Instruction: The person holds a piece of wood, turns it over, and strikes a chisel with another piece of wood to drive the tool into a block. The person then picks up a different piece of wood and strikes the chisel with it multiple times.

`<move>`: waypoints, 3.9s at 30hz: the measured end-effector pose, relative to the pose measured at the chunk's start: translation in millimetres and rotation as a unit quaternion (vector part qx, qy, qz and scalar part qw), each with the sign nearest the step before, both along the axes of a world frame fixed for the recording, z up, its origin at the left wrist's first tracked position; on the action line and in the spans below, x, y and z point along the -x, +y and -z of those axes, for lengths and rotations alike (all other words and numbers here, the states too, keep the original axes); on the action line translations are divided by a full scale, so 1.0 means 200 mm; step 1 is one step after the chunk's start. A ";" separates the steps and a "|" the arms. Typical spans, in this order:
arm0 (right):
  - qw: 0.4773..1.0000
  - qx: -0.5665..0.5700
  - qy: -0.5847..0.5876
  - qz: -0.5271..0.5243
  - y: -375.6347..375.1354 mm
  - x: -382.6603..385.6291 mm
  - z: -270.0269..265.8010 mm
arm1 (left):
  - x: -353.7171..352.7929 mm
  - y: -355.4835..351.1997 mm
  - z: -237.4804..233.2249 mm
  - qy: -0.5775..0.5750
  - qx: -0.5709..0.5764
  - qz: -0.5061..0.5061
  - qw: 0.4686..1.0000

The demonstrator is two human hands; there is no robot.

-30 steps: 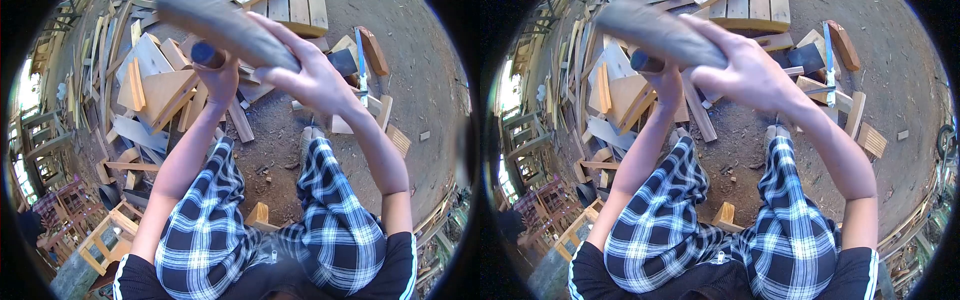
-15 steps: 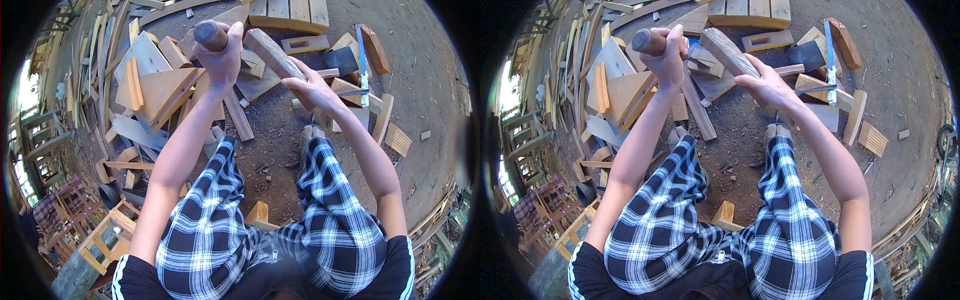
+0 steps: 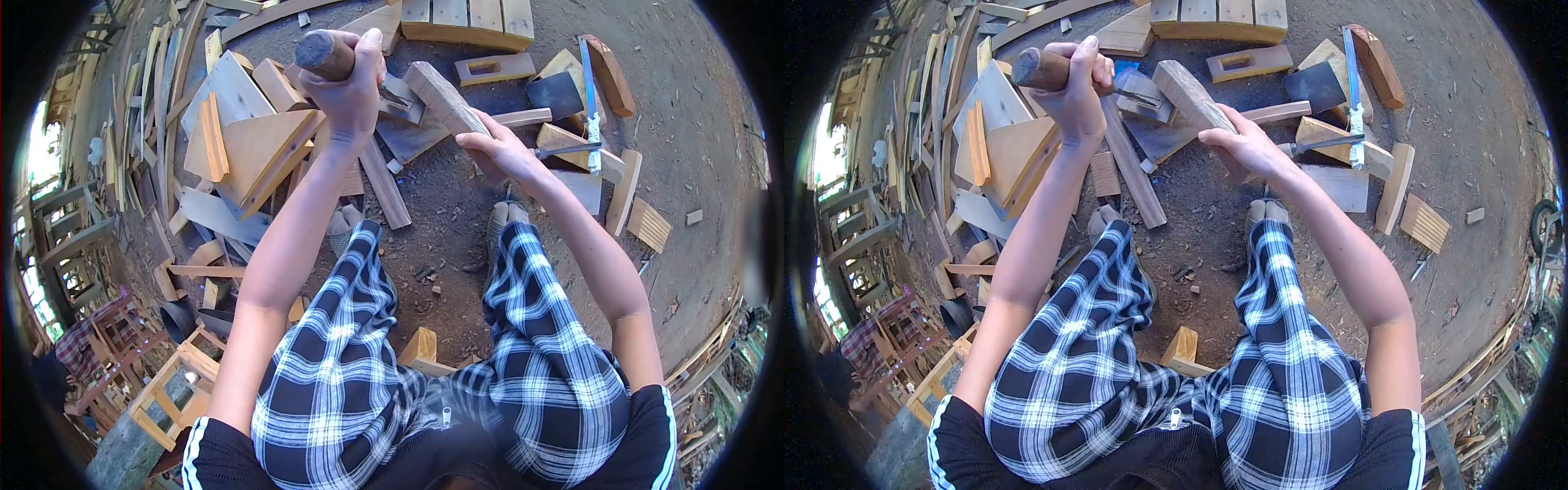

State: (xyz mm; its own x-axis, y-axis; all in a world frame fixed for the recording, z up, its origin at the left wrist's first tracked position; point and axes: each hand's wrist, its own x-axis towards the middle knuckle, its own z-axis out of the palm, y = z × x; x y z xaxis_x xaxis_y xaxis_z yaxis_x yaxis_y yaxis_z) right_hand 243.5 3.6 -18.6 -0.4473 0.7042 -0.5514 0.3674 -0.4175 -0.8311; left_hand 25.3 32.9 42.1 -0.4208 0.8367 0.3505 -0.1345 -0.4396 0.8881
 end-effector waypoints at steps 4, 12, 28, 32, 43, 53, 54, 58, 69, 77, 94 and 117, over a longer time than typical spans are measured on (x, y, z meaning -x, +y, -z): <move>1.000 0.004 0.001 -0.001 0.00 0.00 -0.02 | -0.01 -0.02 0.01 0.044 0.023 0.008 0.999; 1.000 -0.001 -0.009 -0.020 -0.01 0.00 -0.04 | -0.06 -0.04 0.08 0.105 0.015 -0.029 0.994; 0.873 -0.448 -0.017 -0.194 0.13 0.17 -0.85 | -0.05 -0.13 0.17 0.048 0.008 -0.038 0.998; 0.840 -0.529 0.114 -0.036 0.08 0.22 -0.91 | 0.03 -0.10 0.35 0.161 -0.016 -0.013 0.987; 0.819 -0.565 0.073 -0.071 0.06 0.21 -0.86 | 0.00 -0.09 0.32 0.048 0.047 0.013 0.998; 0.947 -0.317 0.046 0.004 0.13 0.12 -0.51 | -0.02 -0.12 0.04 0.118 0.029 -0.052 0.991; 0.947 -0.317 0.045 0.006 0.15 0.10 -0.43 | 0.00 -0.12 0.02 0.098 0.085 -0.016 0.991; 0.976 -0.218 -0.009 0.009 0.14 0.04 -0.14 | 0.09 -0.11 0.01 0.013 0.092 0.039 0.995; 0.997 -0.064 -0.034 -0.038 -0.04 0.04 0.05 | 0.28 0.01 0.04 -0.171 0.132 -0.111 0.970; 0.998 -0.050 -0.026 -0.032 -0.04 0.04 -0.03 | 0.31 0.02 -0.02 -0.102 0.129 -0.075 0.984; 0.997 -0.054 -0.035 -0.036 -0.05 0.03 0.04 | 0.33 0.21 -0.06 -0.122 0.089 0.065 0.986; 0.999 0.016 0.019 0.048 -0.06 0.02 -0.01 | 0.07 0.37 0.05 0.054 -0.031 0.042 0.997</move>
State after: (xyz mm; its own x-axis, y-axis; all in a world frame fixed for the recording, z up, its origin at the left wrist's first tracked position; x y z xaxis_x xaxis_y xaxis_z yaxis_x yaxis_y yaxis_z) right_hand 238.7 -7.8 -17.1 -0.3993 0.7279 -0.5574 0.2920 -0.4753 -0.8300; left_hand 10.4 106.9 31.2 -0.3068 0.8429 0.4420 -0.0789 -0.4853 0.8708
